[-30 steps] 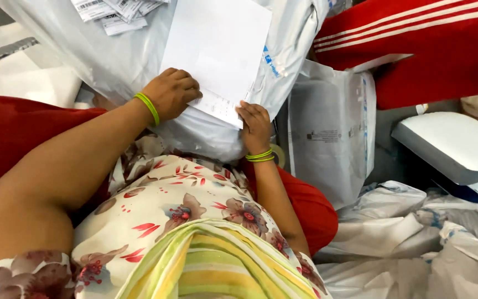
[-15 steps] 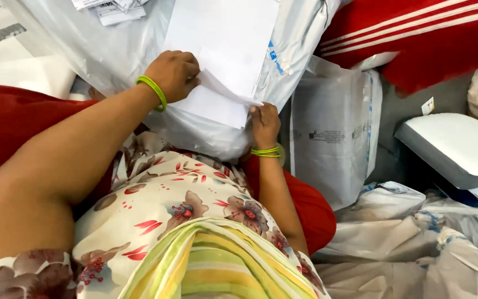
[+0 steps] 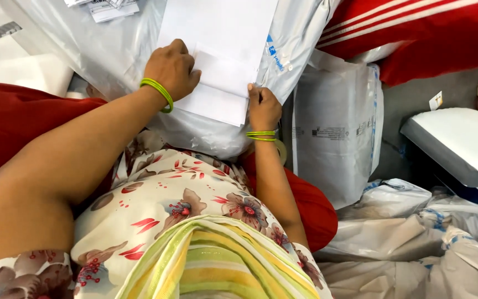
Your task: Labeling and sorting shipping envelopes while sitting on the floor of a warehouse or workspace.
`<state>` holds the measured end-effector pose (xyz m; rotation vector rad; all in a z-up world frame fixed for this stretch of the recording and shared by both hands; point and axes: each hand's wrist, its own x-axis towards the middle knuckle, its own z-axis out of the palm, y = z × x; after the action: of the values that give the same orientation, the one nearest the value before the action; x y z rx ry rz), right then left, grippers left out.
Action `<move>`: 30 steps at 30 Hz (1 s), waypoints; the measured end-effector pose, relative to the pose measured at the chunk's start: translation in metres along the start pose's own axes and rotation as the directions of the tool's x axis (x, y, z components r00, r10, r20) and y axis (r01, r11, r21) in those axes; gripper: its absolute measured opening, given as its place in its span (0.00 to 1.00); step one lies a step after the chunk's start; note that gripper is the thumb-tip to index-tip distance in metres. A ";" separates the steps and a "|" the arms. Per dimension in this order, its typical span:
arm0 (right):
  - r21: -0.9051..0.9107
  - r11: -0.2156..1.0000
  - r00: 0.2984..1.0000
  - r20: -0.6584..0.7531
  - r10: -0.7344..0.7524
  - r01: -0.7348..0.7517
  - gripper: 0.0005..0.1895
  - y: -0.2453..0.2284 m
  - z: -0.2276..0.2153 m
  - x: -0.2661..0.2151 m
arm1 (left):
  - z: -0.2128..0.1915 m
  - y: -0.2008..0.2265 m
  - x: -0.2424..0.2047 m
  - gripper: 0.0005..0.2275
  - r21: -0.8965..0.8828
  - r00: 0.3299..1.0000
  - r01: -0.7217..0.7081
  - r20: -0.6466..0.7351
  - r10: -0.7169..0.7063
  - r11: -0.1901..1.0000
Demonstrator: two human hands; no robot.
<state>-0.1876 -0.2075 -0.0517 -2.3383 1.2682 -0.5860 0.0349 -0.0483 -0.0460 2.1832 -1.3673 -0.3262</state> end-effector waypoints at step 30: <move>-0.325 0.726 0.785 0.397 -0.476 0.605 0.39 -0.020 -0.030 -0.059 | -0.029 0.012 -0.004 0.28 0.461 0.952 -0.306 0.167 0.257 0.833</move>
<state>-0.2195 -0.1516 -0.0259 -3.0719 0.5872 -0.0971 0.0380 -0.0398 -0.0158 2.3171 -1.9728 0.0314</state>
